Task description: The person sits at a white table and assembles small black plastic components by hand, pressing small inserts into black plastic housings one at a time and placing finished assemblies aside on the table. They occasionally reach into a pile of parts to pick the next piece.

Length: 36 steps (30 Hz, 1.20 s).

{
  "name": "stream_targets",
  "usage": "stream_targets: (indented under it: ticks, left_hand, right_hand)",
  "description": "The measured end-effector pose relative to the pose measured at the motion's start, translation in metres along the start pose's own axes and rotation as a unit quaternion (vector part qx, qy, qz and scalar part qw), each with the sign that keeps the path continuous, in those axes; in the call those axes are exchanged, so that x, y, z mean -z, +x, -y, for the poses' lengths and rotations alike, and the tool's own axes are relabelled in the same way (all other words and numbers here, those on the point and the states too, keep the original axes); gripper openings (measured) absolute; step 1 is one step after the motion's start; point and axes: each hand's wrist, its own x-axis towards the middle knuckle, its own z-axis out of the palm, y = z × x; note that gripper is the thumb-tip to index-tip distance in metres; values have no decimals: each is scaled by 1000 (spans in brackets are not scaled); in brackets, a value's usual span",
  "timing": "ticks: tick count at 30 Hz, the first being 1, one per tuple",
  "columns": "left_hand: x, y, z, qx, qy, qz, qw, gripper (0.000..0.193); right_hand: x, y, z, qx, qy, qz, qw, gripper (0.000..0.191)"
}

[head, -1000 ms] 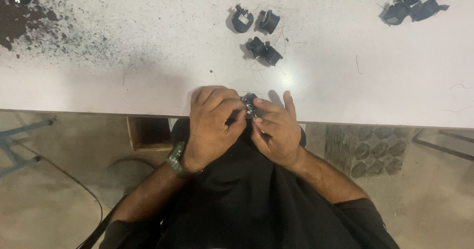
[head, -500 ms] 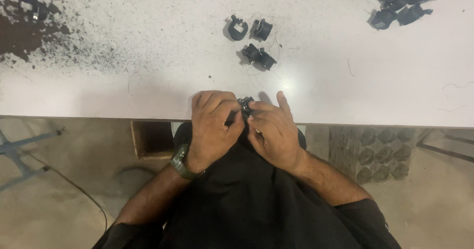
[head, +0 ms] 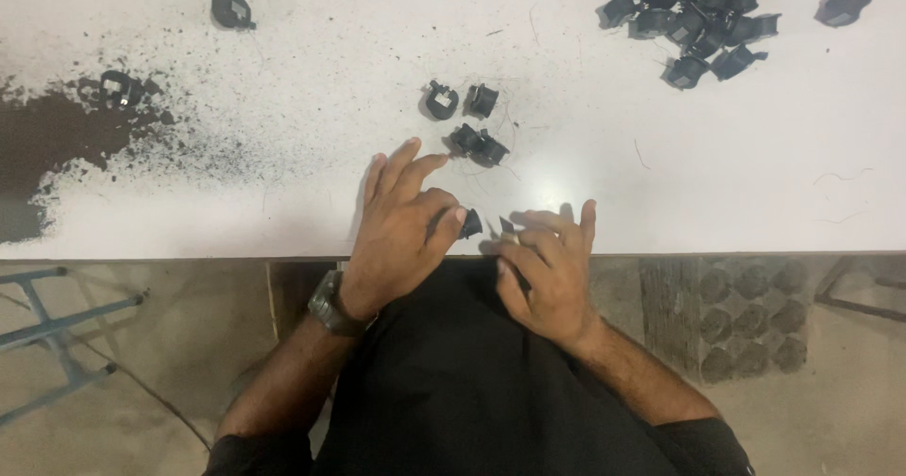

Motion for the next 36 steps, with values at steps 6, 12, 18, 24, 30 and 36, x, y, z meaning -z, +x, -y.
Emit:
stream_targets:
  ticks: [6,12,18,24,30,36]
  left_hand:
    - [-15,2,0,18,-39,6,999,10]
    - [-5,-14,2,27,-183,0,983,12]
    - [-3,-13,1,-11,-74,5,997,19]
    - [-10,-24,4,-29,-76,-30,996,18]
    - [-12,-26,3,-126,25,-41,991,19]
    - [-7,-19,-9,2,-95,19,995,14]
  right_hand:
    - [-18,17,-1,-43,-17,19,999,38]
    - [-19,16,-5,-26,-13,18,999,39]
    - [-21,14,-7,-23,-16,15,999,36]
    - [-20,15,-7,-27,-11,8,1000,36]
    - [-22,13,-8,-38,-8,8,999,34]
    - [-19,15,-13,13,-20,53,998,35]
